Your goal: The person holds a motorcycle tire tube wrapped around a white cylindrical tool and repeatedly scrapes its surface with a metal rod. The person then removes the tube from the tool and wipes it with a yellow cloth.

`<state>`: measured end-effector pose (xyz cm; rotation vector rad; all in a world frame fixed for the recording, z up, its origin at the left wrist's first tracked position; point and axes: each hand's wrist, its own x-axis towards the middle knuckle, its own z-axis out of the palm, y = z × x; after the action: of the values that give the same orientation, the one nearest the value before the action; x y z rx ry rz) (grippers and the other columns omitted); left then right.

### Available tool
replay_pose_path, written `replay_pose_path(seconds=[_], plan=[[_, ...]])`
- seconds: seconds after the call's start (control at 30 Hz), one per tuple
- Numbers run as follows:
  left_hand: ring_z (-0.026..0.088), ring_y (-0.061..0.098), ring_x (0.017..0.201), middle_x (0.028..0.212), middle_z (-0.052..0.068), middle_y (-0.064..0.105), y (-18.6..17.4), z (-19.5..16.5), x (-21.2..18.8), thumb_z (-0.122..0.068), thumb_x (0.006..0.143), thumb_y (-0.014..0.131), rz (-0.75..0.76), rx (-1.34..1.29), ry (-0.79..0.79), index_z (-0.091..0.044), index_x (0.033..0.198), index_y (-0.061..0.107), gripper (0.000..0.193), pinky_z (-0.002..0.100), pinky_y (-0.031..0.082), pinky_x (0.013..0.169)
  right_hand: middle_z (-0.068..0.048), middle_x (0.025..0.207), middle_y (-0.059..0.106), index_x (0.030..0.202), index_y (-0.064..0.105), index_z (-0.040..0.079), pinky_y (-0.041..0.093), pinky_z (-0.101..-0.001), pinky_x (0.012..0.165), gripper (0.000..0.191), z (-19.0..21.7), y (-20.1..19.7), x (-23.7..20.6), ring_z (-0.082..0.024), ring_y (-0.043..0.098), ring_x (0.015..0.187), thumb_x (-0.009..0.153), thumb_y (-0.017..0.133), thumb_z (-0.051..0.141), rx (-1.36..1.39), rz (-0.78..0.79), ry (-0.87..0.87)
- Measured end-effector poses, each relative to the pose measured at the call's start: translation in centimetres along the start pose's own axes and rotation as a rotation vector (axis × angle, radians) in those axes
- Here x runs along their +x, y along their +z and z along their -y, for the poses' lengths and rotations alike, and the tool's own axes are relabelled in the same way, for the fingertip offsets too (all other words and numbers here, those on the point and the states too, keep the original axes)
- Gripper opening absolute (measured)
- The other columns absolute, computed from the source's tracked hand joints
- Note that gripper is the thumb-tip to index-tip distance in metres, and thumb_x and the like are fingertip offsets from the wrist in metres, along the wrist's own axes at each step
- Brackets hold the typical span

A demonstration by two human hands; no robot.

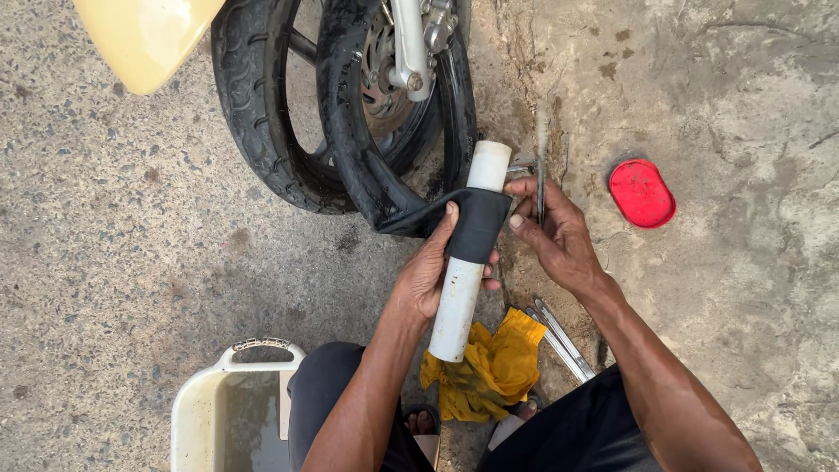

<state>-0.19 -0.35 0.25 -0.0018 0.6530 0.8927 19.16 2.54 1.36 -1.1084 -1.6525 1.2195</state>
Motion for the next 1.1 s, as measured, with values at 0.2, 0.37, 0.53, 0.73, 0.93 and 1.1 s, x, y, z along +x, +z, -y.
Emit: replay_pose_path(seconds=[0.2,0.37,0.53,0.73,0.93,1.1], plan=[[0.019,0.066,0.046,0.071,0.017,0.072,0.6,-1.0,-0.8,-0.066,0.089,0.05,-0.032,0.287,-0.051,-0.005,0.117,0.063,0.068,0.03,0.058,0.039,-0.002,0.075,0.059,0.11,0.064,0.006,0.04,-0.0222,0.051,0.024,-0.8,-0.9,0.3,-0.007,0.046,0.058,0.09,0.076,0.002,-0.127,0.002,0.056],[0.017,0.064,0.042,0.059,0.011,0.065,0.6,-1.0,-0.7,-0.06,0.089,0.063,-0.266,0.478,0.098,0.007,0.096,0.066,0.067,0.029,0.057,0.036,-0.001,0.086,0.067,0.112,0.066,0.009,0.047,-0.0257,0.059,0.027,-0.5,-3.0,0.1,-0.007,0.05,0.067,0.087,0.077,0.007,-0.176,0.045,0.058],[0.017,0.067,0.049,0.064,0.013,0.066,-0.6,-0.6,-0.6,-0.032,0.085,0.076,-0.136,0.295,0.258,0.007,0.091,0.066,0.041,0.028,0.058,0.043,-0.002,0.102,0.071,0.119,0.065,0.011,0.051,-0.0279,0.075,0.028,-0.4,-2.6,0.2,-0.008,0.062,0.09,0.093,0.074,0.011,-0.222,0.024,-0.033],[0.025,0.069,0.056,0.069,0.021,0.066,-1.7,-0.8,-0.5,-0.005,0.081,0.072,-0.101,0.231,0.245,0.011,0.088,0.062,0.02,0.035,0.061,0.052,-0.003,0.103,0.07,0.122,0.063,0.011,0.049,-0.0273,0.07,0.033,0.0,-1.3,0.7,-0.009,0.059,0.082,0.092,0.075,0.013,-0.268,-0.016,-0.036],[0.026,0.072,0.058,0.071,0.023,0.068,-1.1,-1.1,-0.5,-0.005,0.08,0.068,-0.102,0.154,0.276,0.013,0.091,0.063,0.022,0.033,0.059,0.048,-0.009,0.116,0.064,0.12,0.062,0.008,0.049,-0.0259,0.065,0.031,1.6,0.2,1.0,-0.008,0.054,0.079,0.091,0.075,0.011,-0.289,-0.003,-0.233],[0.023,0.068,0.053,0.072,0.024,0.069,-0.6,-1.2,-0.8,-0.002,0.08,0.068,-0.109,0.241,0.351,0.013,0.094,0.064,0.021,0.031,0.058,0.045,-0.005,0.105,0.066,0.116,0.065,0.006,0.048,-0.0258,0.064,0.026,2.2,0.8,1.1,-0.008,0.053,0.073,0.093,0.075,0.01,-0.259,-0.026,-0.098]])
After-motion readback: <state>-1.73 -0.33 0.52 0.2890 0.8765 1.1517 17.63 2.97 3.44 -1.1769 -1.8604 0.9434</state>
